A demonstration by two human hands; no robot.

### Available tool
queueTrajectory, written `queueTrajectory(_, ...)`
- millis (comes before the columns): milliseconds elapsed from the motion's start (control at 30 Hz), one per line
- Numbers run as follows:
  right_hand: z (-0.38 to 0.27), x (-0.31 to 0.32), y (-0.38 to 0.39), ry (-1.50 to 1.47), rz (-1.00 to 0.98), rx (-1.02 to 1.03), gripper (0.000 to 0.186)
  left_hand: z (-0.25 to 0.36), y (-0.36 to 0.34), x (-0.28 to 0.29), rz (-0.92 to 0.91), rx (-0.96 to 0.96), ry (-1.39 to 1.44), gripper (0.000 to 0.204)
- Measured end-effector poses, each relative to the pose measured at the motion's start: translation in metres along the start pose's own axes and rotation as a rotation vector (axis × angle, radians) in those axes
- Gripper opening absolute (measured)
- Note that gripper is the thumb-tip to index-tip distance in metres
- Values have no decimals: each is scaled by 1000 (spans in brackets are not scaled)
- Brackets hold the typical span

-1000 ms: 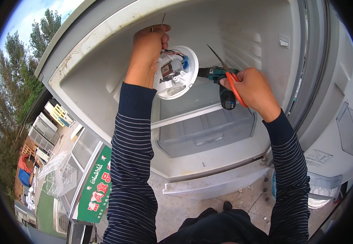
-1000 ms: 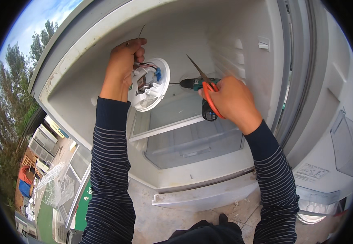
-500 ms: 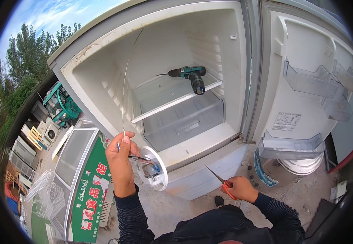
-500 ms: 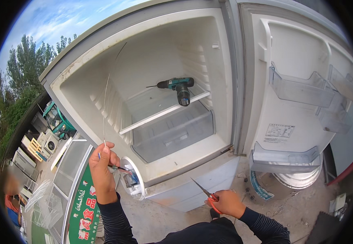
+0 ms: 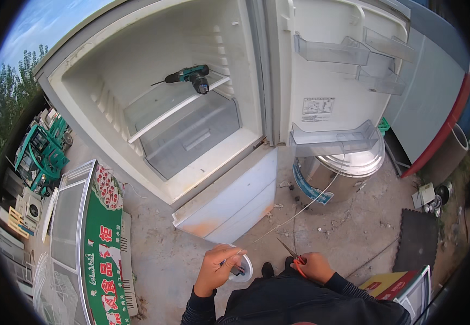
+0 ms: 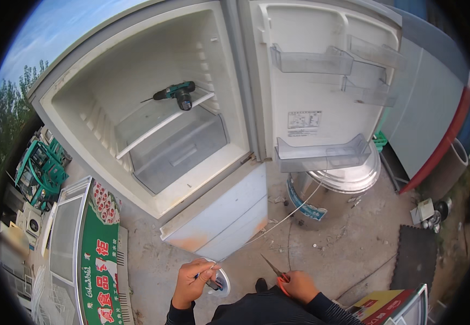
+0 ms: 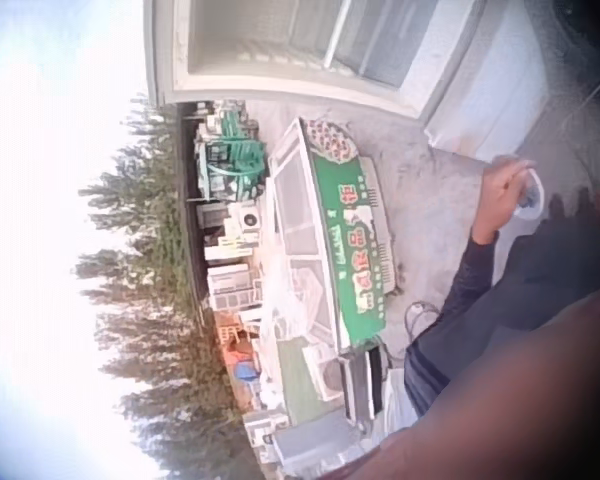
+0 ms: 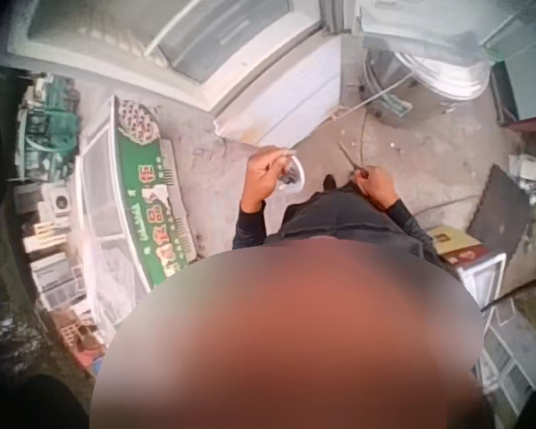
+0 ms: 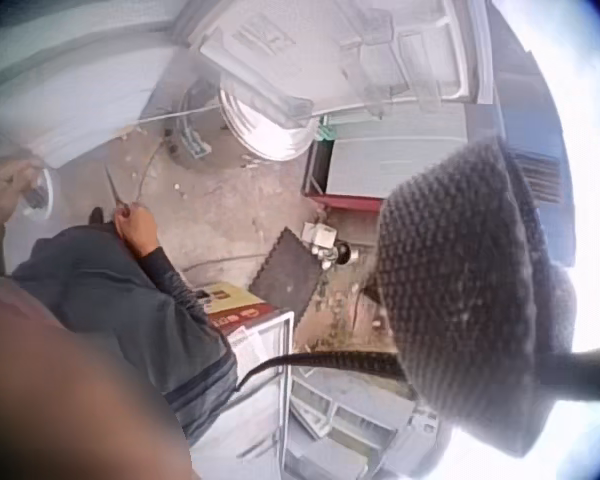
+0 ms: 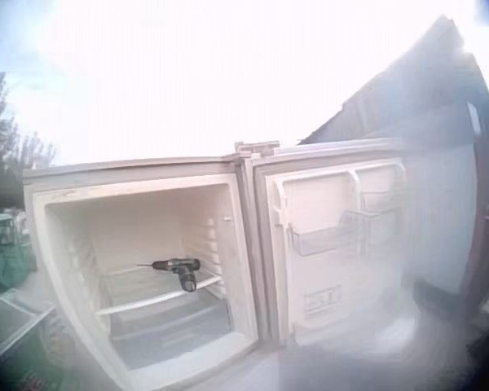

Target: The person walks through an outdoor area filled with discarded appliances and approaches a white refrigerator. They open the refrigerator door and use a cordless drill to remove screws from the interior light fixture. The person then detaches the light cover and disconnects the wiring.

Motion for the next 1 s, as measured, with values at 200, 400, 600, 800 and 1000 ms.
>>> queueTrajectory(200,71,6,81,-38,112,-213,55,-29,-6,-155,-290,86,201,22)
queueTrajectory(400,114,-1,188,-142,361,-551,53,-30,-8,-293,-626,175,270,24)
queueTrajectory(600,149,5,296,-200,515,-873,49,-10,34,-470,-876,440,508,28)
queueTrajectory(800,151,-13,383,-326,742,-1173,38,21,145,-632,-1172,817,547,29)
queueTrajectory(1000,112,-70,447,-471,1091,-1601,41,61,298,-743,-1599,833,488,32)
Point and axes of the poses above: each hand's wrist, its own y-axis away from the middle knuckle, its own x-axis out of the back of the hand, z = x × y, the point moved 3 cm from there along -y, towards the middle knuckle, and after that the axes turned 5 degrees about z, right-handed, at the moved point
